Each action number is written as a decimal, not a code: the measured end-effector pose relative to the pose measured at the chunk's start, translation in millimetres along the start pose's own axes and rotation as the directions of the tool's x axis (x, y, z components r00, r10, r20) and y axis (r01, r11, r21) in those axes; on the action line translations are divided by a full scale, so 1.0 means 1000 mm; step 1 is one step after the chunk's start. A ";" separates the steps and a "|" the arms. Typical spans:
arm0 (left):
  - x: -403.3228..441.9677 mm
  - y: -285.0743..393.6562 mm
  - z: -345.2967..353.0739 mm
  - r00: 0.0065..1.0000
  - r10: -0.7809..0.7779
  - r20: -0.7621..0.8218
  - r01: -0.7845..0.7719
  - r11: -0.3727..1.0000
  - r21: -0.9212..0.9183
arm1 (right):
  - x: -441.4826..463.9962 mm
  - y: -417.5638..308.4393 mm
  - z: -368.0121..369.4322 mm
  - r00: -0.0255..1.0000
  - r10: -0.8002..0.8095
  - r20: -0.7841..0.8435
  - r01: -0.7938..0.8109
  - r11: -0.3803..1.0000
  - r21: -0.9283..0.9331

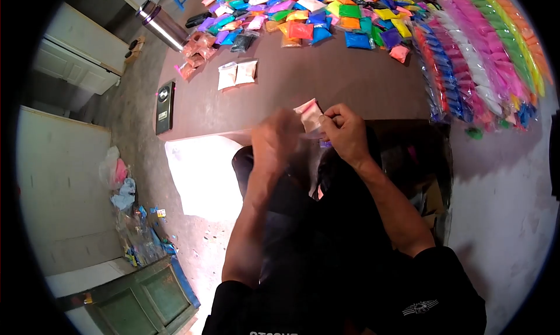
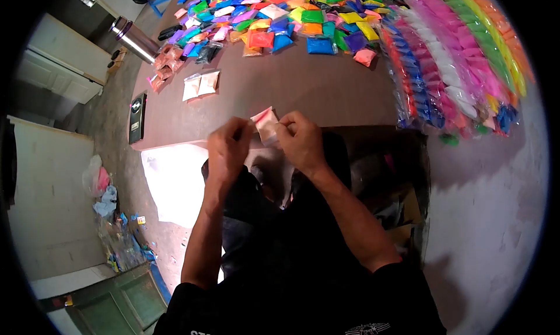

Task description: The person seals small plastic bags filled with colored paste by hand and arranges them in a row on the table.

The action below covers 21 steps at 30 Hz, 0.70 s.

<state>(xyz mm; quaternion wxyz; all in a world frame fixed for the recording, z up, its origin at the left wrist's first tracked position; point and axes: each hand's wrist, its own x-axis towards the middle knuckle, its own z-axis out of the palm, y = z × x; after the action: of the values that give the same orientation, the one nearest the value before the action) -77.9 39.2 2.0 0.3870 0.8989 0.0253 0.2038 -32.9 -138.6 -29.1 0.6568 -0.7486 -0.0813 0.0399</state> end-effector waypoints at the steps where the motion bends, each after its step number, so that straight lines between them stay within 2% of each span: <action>1: -0.006 0.002 0.006 0.996 0.089 -0.007 -0.088 0.995 0.049 | 0.001 -0.001 0.000 1.000 -0.002 0.007 0.002 1.000 -0.002; 6: -0.010 -0.001 0.006 0.999 0.039 -0.036 -0.035 0.994 0.101 | -0.002 -0.012 0.000 0.999 0.022 0.023 -0.024 0.996 0.083; 10: -0.005 -0.013 0.000 0.993 -0.023 -0.116 0.041 0.987 0.157 | -0.002 -0.013 0.000 1.000 0.024 0.019 -0.025 0.999 0.045; 11: -0.006 -0.015 0.000 0.993 -0.022 -0.114 0.040 0.987 0.156 | -0.002 -0.013 0.001 0.999 0.028 0.016 -0.029 0.997 0.068; 13: -0.010 -0.009 -0.003 0.985 -0.126 -0.115 0.133 0.990 0.056 | -0.002 -0.012 0.000 0.999 0.035 0.013 -0.036 0.995 0.088; 14: -0.015 -0.007 -0.001 0.985 -0.128 -0.113 0.135 0.989 0.055 | -0.002 -0.011 0.000 0.999 0.028 0.015 -0.029 0.997 0.072; 16: -0.026 0.002 0.009 0.995 -0.044 -0.090 0.045 0.999 0.003 | -0.002 -0.011 0.001 1.000 0.019 0.023 -0.020 0.998 0.056; 17: -0.029 0.004 0.015 0.993 0.030 -0.113 -0.026 0.999 0.040 | -0.002 -0.011 0.002 0.999 0.043 0.017 -0.044 0.995 0.085; 20: -0.030 0.004 0.017 0.993 0.034 -0.115 -0.024 0.996 0.089 | -0.001 -0.011 0.001 0.998 0.061 0.030 -0.064 0.990 0.123; 21: -0.027 0.008 0.012 0.993 0.033 -0.118 -0.014 0.987 0.160 | -0.001 -0.011 0.000 0.997 0.058 0.045 -0.064 0.989 0.133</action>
<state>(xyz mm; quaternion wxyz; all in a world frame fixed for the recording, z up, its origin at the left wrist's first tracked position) -99.3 20.3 -9.2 0.3098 0.9132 0.0542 0.2593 -35.1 -137.4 -18.1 0.7024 -0.7038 -0.0692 0.0808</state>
